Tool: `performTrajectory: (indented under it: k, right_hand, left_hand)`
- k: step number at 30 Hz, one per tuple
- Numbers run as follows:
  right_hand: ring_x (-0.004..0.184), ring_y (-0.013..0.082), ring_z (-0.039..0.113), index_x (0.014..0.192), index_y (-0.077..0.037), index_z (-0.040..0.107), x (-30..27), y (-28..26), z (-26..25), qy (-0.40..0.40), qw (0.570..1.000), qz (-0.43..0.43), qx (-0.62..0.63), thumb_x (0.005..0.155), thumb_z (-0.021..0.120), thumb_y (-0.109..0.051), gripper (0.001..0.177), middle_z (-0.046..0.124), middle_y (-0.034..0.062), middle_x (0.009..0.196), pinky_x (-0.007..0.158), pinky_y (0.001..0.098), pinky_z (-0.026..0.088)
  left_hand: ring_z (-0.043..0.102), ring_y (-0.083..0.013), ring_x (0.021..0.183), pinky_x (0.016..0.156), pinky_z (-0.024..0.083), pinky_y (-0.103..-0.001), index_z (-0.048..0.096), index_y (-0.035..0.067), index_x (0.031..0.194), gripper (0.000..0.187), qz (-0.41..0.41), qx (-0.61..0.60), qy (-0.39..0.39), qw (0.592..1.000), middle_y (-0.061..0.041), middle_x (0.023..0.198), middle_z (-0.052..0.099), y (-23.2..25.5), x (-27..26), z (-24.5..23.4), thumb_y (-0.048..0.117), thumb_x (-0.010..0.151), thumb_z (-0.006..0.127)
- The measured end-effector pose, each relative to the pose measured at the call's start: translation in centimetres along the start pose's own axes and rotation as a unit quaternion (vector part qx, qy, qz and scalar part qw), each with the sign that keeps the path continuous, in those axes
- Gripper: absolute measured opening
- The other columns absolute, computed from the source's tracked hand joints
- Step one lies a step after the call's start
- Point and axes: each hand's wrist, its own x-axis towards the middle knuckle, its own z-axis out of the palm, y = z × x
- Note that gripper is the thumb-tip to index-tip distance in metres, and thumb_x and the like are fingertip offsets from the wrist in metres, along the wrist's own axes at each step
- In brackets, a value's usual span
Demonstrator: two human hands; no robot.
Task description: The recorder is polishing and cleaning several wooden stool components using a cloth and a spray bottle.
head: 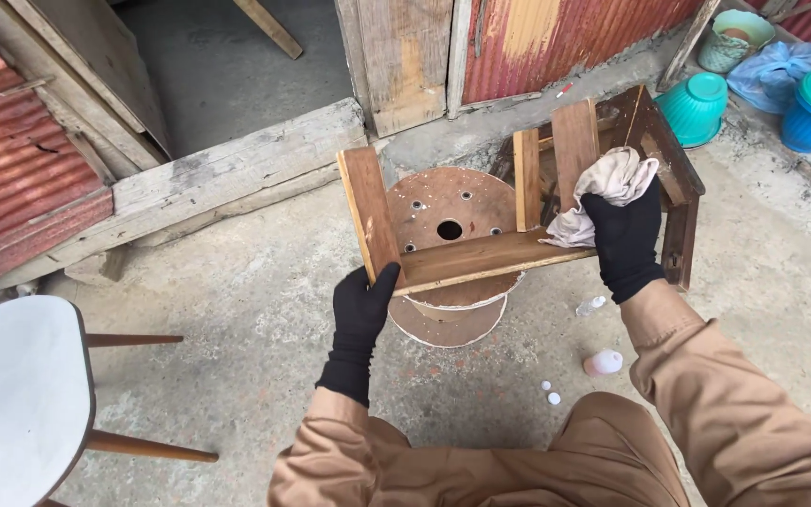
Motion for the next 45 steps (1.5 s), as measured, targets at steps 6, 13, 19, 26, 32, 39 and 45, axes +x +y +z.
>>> performTrajectory:
  k: [6, 13, 19, 26, 32, 39, 45]
  right_hand:
    - [0.116, 0.019, 0.068, 0.138, 0.0, 0.056, -1.2, -1.1, -0.6, -0.002, 0.979, 0.164, 0.123, 0.086, 0.081, -0.009, 0.058, 0.067, 0.0093, 0.128, 0.103, 0.0332, 0.056]
    - [0.118, 0.0181, 0.065, 0.142, -0.001, 0.05, -2.5, 2.3, 1.4, 0.058, 0.965, 0.133, 0.218, 0.082, 0.081, 0.0, 0.067, 0.062, 0.0055, 0.129, 0.105, 0.0348, 0.056]
    - [0.114, 0.0187, 0.065, 0.141, -0.003, 0.048, -3.3, 5.8, 4.0, 0.07, 0.928, 0.2, 0.308, 0.075, 0.074, 0.007, 0.072, 0.062, 0.005, 0.125, 0.101, 0.0342, 0.056]
    - [0.105, 0.02, 0.068, 0.134, 0.0, 0.051, -7.5, 9.6, 5.0, 0.017, 0.91, 0.294, 0.292, 0.076, 0.074, 0.01, 0.063, 0.064, 0.0074, 0.116, 0.09, 0.0336, 0.059]
    - [0.113, 0.0152, 0.064, 0.141, -0.001, 0.049, -9.2, 9.6, 4.5, -0.034, 0.911, 0.274, 0.306, 0.084, 0.073, 0.005, 0.063, 0.063, 0.0042, 0.125, 0.097, 0.0301, 0.055]
    - [0.122, 0.019, 0.065, 0.146, 0.0, 0.046, -8.4, 10.0, 1.5, 0.033, 0.91, 0.254, 0.327, 0.085, 0.07, 0.004, 0.066, 0.063, 0.0089, 0.133, 0.107, 0.033, 0.053]
    - [0.133, 0.0193, 0.057, 0.151, -0.002, 0.038, -6.1, 5.7, 2.2, -0.048, 0.929, 0.192, 0.312, 0.088, 0.072, -0.005, 0.071, 0.056, 0.0108, 0.144, 0.112, 0.033, 0.047]
  left_hand:
    - [0.072, -0.0258, 0.074, 0.069, 0.054, -0.037, 0.077, 0.0, 0.094, 0.036, 0.044, 0.004, 0.089, 0.995, -0.015, 0.082, 0.074, -2.6, -1.8, 1.8, 0.035, 0.087, 0.078]
    - [0.073, -0.0262, 0.091, 0.083, 0.056, -0.037, 0.076, 0.003, 0.103, 0.026, 0.138, 0.023, 0.131, 0.982, -0.014, 0.098, 0.075, -3.4, -2.2, 1.3, 0.024, 0.089, 0.079]
    - [0.072, -0.0277, 0.103, 0.089, 0.056, -0.036, 0.074, 0.002, 0.116, 0.039, 0.153, 0.078, 0.099, 0.98, -0.015, 0.112, 0.075, -5.9, -1.0, 1.7, 0.023, 0.085, 0.084]
    - [0.074, -0.0223, 0.103, 0.09, 0.057, -0.034, 0.072, 0.006, 0.119, 0.05, 0.043, 0.091, 0.042, 0.994, -0.01, 0.113, 0.077, -11.3, -2.1, 3.5, 0.027, 0.077, 0.088]
    - [0.073, -0.0286, 0.09, 0.079, 0.056, -0.04, 0.076, 0.01, 0.112, 0.043, -0.052, 0.203, 0.043, 0.977, -0.011, 0.106, 0.075, -9.6, -3.6, 4.4, 0.033, 0.077, 0.086]
    - [0.069, -0.0337, 0.091, 0.078, 0.054, -0.044, 0.066, 0.005, 0.096, 0.04, -0.096, 0.306, 0.019, 0.947, -0.014, 0.094, 0.071, -6.4, -9.3, 9.3, 0.043, 0.086, 0.077]
    - [0.065, -0.0386, 0.112, 0.094, 0.053, -0.045, 0.061, 0.0, 0.128, 0.053, 0.197, 0.188, -0.017, 0.962, -0.021, 0.12, 0.066, -0.7, 0.5, 16.9, 0.03, 0.088, 0.079]
